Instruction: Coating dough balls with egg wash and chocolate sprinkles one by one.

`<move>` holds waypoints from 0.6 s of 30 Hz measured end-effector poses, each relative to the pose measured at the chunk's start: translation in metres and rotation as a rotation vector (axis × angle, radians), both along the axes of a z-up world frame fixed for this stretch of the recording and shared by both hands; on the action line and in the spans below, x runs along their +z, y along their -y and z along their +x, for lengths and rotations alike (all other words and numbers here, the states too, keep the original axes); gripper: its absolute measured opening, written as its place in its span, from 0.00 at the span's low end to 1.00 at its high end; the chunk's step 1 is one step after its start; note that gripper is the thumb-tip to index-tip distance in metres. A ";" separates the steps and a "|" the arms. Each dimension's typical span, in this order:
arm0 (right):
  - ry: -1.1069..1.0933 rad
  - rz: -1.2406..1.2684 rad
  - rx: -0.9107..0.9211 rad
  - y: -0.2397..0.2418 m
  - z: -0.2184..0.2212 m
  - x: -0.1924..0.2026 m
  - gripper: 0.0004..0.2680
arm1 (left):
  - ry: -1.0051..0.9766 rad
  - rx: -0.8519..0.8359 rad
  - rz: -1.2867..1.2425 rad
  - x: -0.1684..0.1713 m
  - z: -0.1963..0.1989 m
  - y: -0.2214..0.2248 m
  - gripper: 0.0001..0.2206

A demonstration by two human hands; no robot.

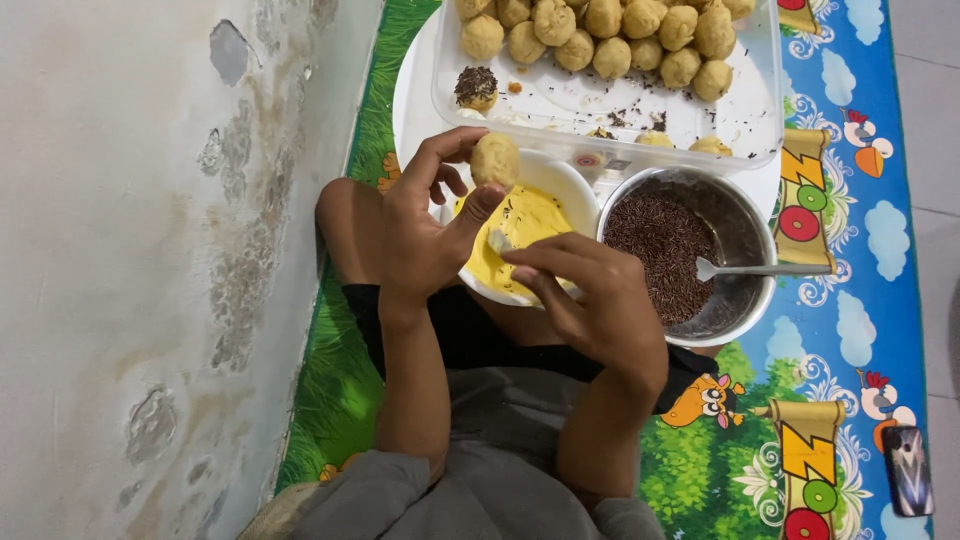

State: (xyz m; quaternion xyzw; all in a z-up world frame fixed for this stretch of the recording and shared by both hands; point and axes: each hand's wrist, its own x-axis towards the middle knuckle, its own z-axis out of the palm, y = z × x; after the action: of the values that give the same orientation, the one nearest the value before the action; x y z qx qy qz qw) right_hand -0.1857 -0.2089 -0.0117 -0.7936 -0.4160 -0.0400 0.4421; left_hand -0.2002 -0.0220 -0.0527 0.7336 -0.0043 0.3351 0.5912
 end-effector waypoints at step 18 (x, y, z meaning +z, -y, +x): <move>0.028 0.048 -0.050 -0.003 0.004 -0.008 0.03 | -0.022 -0.038 -0.016 0.002 0.000 -0.001 0.22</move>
State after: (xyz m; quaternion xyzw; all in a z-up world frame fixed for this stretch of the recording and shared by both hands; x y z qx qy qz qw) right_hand -0.1818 -0.2057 -0.0196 -0.7923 -0.4012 -0.0718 0.4541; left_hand -0.2006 -0.0206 -0.0510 0.7321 -0.0091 0.3158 0.6035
